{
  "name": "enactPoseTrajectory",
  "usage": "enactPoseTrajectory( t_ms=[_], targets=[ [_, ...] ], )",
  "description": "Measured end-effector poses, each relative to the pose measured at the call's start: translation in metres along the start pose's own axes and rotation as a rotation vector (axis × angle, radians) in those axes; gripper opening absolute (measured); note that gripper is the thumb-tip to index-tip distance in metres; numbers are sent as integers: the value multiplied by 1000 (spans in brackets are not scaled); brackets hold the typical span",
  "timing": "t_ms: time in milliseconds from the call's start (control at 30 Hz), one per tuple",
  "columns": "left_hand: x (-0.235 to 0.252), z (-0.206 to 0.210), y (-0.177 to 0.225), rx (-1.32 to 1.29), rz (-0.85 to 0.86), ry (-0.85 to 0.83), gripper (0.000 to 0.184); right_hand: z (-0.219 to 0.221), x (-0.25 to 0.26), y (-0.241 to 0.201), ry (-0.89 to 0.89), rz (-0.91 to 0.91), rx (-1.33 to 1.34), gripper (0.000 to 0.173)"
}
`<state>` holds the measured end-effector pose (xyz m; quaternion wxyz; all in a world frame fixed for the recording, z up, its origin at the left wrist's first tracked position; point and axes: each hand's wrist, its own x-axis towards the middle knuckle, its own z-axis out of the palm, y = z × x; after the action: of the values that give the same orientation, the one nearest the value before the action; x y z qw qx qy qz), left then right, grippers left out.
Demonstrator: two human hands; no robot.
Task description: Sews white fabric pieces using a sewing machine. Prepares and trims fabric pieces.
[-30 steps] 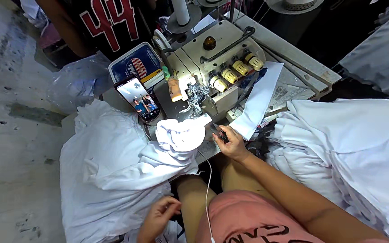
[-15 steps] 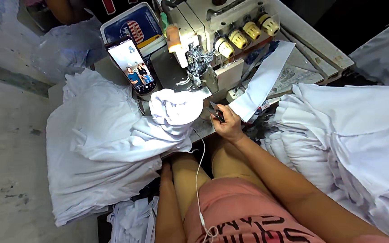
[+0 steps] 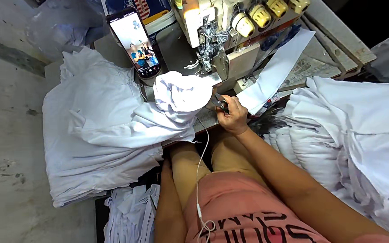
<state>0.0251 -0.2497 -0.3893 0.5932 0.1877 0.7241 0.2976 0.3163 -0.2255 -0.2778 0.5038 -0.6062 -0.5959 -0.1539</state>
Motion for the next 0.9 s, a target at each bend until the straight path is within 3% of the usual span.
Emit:
enactPoseTrajectory(
  t_ms=[267, 467, 567, 633, 733, 800, 833, 900],
  targets=[
    [13, 5, -10, -260, -13, 26, 22, 1, -1, 0, 5, -22, -29, 28],
    [55, 1, -26, 115, 155, -210, 44, 1, -2, 1, -8, -41, -34, 27],
    [45, -4, -24, -91, -46, -26, 38, -1, -2, 2, -27, -38, -29, 27],
    [28, -1, -14, -208, -81, 106, 24, 0, -2, 0, -21, -32, -32, 27],
    [23, 1, -8, -285, -59, 141, 24, 1, -1, 0, -8, -34, -35, 26],
    [29, 2, -15, -175, 61, 107, 26, 1, -1, 0, -6, -35, -39, 26],
    [29, 1, -14, -16, 141, 54, 34, 1, -1, 0, -4, -39, -41, 27],
    [-10, 12, 26, 424, 239, -44, 42, 1, -1, 1, 2, -52, -45, 27]
  ],
)
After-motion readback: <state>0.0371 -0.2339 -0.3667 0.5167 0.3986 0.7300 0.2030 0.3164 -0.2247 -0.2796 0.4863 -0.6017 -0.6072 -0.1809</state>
